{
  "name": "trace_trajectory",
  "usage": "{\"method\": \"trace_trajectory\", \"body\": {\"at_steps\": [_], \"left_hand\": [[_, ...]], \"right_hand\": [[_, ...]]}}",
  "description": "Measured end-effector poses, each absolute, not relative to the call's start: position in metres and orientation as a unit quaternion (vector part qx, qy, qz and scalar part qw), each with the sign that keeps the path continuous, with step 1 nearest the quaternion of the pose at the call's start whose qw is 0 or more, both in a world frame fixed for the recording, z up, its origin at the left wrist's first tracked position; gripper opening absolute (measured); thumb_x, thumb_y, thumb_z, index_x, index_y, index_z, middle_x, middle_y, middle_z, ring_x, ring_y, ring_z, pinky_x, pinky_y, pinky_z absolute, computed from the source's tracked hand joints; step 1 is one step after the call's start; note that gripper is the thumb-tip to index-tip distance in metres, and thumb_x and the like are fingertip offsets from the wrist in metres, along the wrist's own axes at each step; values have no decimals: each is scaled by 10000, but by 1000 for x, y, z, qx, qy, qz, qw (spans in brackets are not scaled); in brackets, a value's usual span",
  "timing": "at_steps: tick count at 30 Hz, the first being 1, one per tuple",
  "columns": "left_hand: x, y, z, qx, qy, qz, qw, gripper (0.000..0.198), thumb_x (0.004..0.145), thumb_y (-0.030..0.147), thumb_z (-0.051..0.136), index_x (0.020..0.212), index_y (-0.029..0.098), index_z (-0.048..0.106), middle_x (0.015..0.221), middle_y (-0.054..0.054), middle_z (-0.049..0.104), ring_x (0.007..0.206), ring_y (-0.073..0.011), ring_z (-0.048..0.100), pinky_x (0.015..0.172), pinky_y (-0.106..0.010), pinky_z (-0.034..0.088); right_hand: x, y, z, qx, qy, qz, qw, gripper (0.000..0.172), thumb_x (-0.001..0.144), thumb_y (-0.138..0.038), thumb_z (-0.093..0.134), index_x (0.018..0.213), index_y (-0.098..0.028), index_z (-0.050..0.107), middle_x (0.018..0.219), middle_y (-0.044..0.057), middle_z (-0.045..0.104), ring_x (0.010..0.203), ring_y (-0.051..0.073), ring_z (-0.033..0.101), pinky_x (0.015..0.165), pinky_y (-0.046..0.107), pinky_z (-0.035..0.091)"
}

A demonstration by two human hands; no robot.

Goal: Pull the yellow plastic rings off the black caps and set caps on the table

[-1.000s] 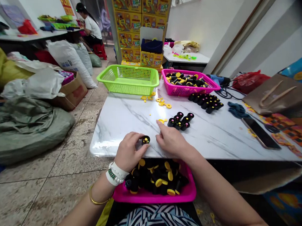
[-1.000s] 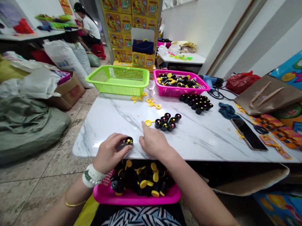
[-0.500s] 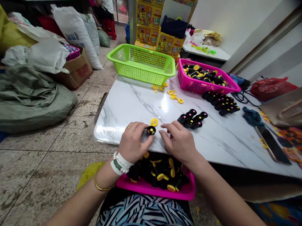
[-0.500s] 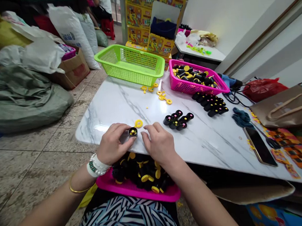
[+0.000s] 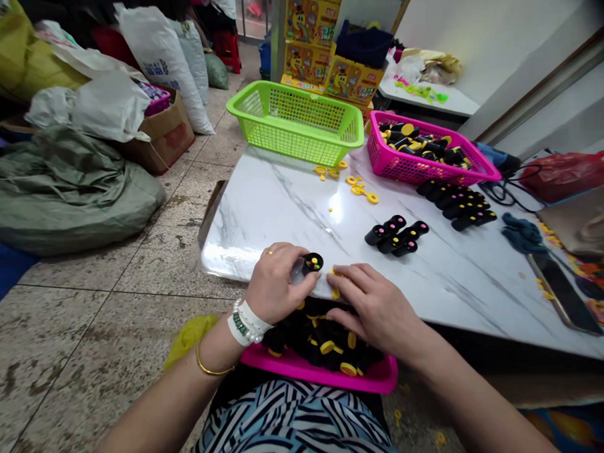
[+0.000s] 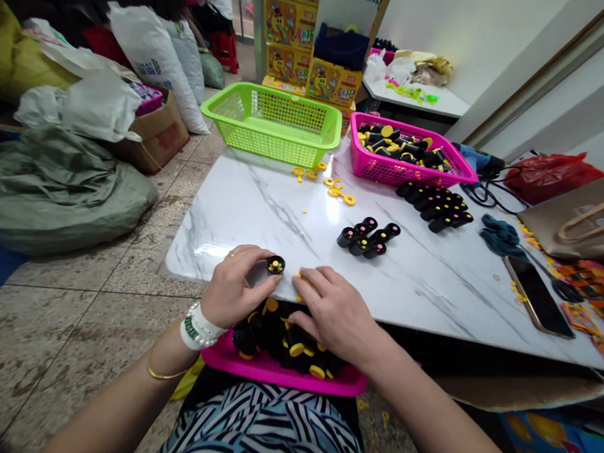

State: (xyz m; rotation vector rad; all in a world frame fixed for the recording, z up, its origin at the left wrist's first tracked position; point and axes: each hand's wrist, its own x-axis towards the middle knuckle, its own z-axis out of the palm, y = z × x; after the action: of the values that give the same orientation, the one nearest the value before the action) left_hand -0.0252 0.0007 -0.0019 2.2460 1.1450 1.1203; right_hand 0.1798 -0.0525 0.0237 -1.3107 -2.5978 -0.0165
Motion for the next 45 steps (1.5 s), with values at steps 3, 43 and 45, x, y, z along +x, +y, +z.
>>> {"method": "trace_trajectory", "body": {"at_steps": [3,43,45], "left_hand": [[-12,-3,-4,814,404,375,183,190,805,262,639,964,161,616,915,-75,674,953,-248,595,875,-430,474],[5,-8,-7,840,412,313,163,233,843,378,604,1015,240,680,785,-15,649,849,-226,556,795,-389,373],[4,-9,-3,845,408,304,167,253,838,375,599,1026,226,677,794,-32,649,855,-234,559,793,-392,379]], "right_hand": [[184,-70,9,-438,-879,-51,180,270,890,-140,577,1154,-112,628,1152,150,654,964,265,562,845,410,526],[178,-31,19,-593,-402,530,453,187,742,-289,742,803,-174,607,527,-10,646,427,119,595,475,217,495],[177,-31,19,-589,-409,529,453,180,746,-285,737,795,-179,600,538,-11,654,439,122,606,488,224,513]]}}
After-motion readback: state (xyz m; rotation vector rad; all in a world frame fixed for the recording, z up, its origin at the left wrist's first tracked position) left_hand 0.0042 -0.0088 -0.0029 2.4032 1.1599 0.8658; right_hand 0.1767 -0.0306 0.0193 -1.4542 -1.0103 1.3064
